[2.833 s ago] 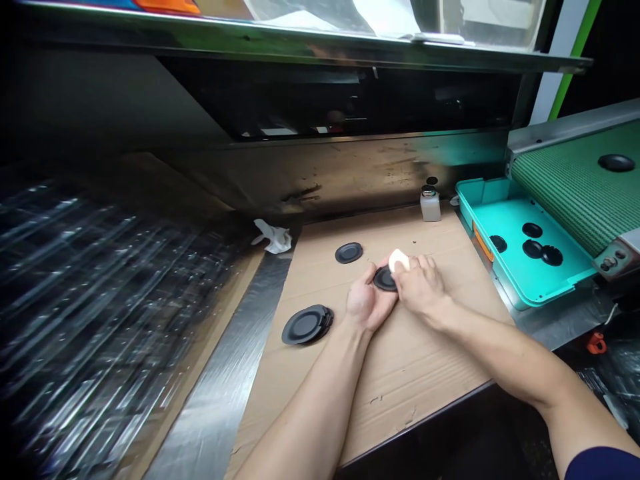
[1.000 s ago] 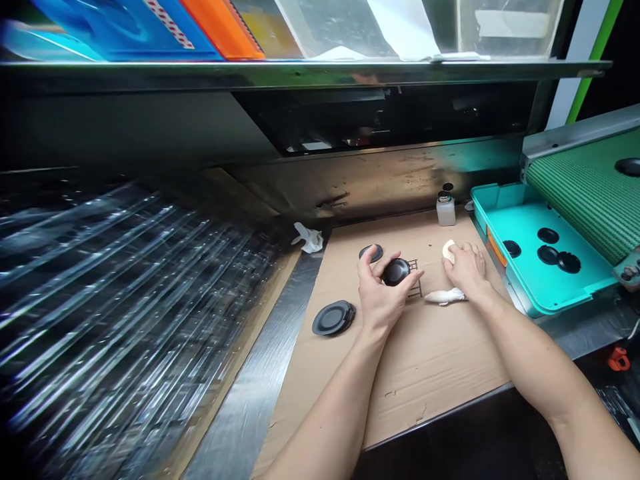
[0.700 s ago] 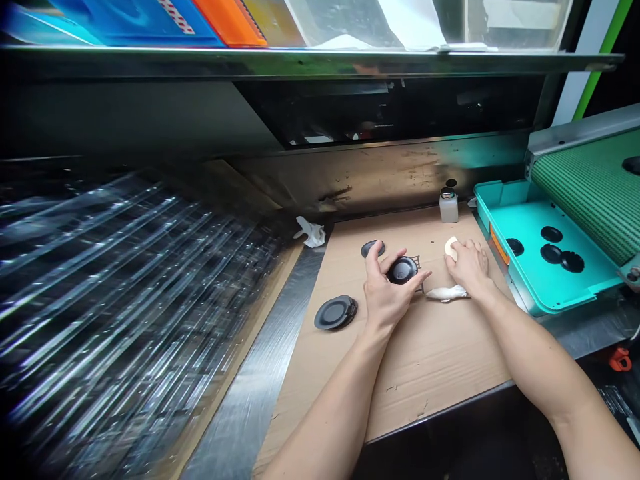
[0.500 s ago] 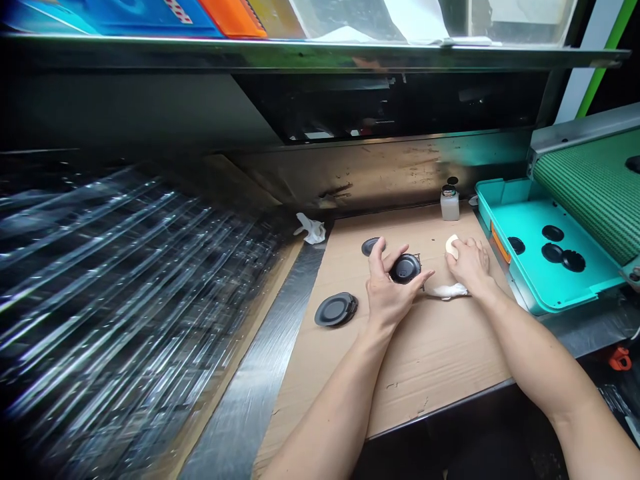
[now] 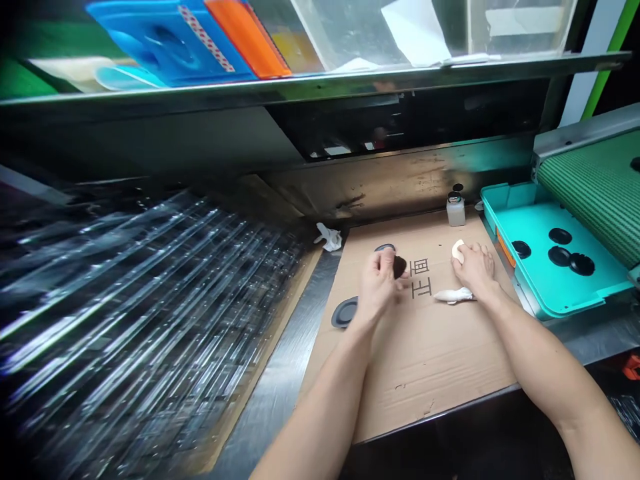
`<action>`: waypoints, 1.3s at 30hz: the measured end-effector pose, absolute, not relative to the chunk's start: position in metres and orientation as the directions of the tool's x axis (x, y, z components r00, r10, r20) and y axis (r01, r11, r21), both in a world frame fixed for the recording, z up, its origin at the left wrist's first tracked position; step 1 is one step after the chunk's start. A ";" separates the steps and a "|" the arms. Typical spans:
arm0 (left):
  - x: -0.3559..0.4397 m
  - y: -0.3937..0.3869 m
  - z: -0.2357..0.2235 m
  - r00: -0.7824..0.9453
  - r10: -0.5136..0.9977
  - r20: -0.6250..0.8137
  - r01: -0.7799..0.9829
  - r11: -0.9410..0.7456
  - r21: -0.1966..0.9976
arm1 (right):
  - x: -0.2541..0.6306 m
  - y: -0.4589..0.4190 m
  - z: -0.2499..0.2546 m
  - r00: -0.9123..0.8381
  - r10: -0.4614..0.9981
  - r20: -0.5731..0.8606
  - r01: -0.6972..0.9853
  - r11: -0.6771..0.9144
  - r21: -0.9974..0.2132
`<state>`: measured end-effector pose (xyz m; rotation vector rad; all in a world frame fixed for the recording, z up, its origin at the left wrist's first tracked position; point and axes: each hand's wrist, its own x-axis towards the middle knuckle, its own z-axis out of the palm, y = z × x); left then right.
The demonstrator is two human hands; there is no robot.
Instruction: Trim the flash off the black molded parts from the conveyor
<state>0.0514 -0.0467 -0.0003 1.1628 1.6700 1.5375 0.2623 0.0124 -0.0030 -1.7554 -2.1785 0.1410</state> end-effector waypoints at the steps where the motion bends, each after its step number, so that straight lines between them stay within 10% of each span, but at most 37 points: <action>1: 0.039 -0.044 0.006 -0.469 0.876 0.112 0.195 -0.021 0.981 | 0.262 0.012 -0.003 -0.177 0.965 0.195 0.929 0.229 -0.291; 21: -0.059 -0.137 0.042 -0.437 0.858 -0.270 0.454 0.470 0.757 | 0.255 0.010 -0.006 -0.197 0.971 0.137 0.896 0.235 -0.377; 33: -0.062 -0.129 0.024 -0.110 0.986 -0.126 0.898 0.153 0.413 | 0.259 0.002 0.021 -0.164 0.984 0.069 0.902 0.178 -0.394; 39: -0.058 -0.104 0.022 0.072 0.980 -0.185 0.911 0.011 0.413 | 0.295 -0.139 0.051 -0.287 0.745 0.603 0.535 0.646 -0.544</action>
